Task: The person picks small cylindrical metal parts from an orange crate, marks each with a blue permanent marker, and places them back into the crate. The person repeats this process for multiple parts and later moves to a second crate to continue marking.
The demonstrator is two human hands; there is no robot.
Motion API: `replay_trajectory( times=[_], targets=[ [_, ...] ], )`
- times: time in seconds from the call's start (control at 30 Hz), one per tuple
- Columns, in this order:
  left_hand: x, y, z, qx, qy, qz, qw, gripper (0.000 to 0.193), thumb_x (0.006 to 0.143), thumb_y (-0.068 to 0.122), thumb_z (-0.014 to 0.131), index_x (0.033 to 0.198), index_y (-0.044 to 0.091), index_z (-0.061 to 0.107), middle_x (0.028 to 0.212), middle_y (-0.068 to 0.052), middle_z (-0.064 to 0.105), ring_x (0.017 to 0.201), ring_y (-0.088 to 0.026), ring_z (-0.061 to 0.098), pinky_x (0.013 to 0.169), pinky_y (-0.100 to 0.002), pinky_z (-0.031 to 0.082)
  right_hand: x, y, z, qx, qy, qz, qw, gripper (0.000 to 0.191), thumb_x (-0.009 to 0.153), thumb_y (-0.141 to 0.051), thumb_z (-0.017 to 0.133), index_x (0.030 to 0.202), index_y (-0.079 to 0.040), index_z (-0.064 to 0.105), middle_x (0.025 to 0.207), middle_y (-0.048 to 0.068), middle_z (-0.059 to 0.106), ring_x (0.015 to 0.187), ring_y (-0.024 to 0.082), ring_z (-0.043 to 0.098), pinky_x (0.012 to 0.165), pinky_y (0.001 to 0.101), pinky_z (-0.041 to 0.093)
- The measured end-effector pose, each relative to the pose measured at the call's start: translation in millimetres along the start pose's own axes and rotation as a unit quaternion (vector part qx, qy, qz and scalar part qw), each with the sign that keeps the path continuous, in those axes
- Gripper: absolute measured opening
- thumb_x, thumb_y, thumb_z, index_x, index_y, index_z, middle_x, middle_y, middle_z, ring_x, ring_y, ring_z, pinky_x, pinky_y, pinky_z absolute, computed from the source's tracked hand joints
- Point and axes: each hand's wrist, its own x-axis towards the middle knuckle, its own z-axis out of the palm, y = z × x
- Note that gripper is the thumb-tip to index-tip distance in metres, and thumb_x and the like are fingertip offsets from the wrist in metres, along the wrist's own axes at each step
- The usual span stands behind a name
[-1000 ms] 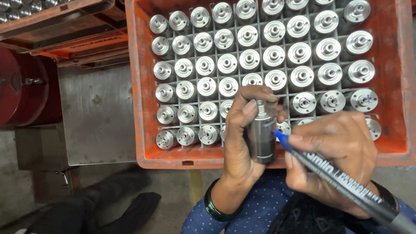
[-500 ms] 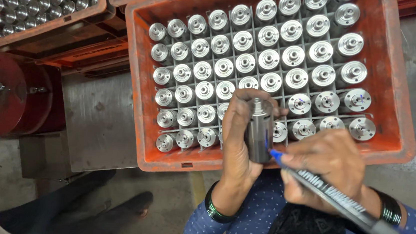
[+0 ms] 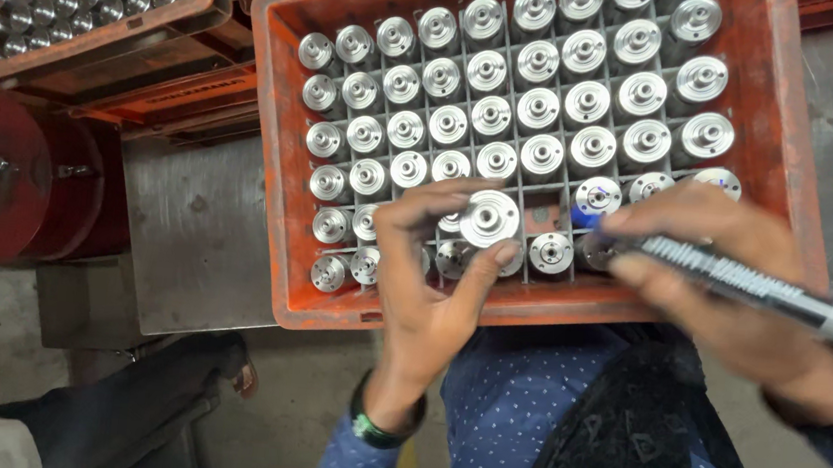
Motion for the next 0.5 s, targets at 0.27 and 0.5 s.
replay_trajectory(
  times=[0.27,0.5],
  targets=[
    [7.3,10.1,-18.2,0.165,-0.228,0.074,0.957,0.036,0.098,0.003,0.068,0.132,0.006,0.054,0.130,-0.014,0.064,0.123,-0.034,0.065,0.101,-0.043,0.053,45.4,5.9,-23.9,-0.508,-0.157,-0.122,0.838,0.038,0.085,-0.045,0.073,0.103,-0.011,0.069,0.082,0.005,0.070,0.082,0.024,0.068,0.077,0.0385,0.049],
    [16.4,3.8,-12.8,0.150,-0.213,0.049,0.964,0.029,0.098,-0.005,0.059,0.124,0.004,0.049,0.128,-0.012,0.058,0.113,-0.032,0.065,0.093,-0.042,0.054,57.5,17.4,-12.1,-0.514,-0.231,-0.067,0.823,0.047,0.080,-0.048,0.074,0.103,-0.009,0.066,0.071,0.007,0.067,0.080,0.029,0.067,0.076,0.0410,0.047]
  ],
)
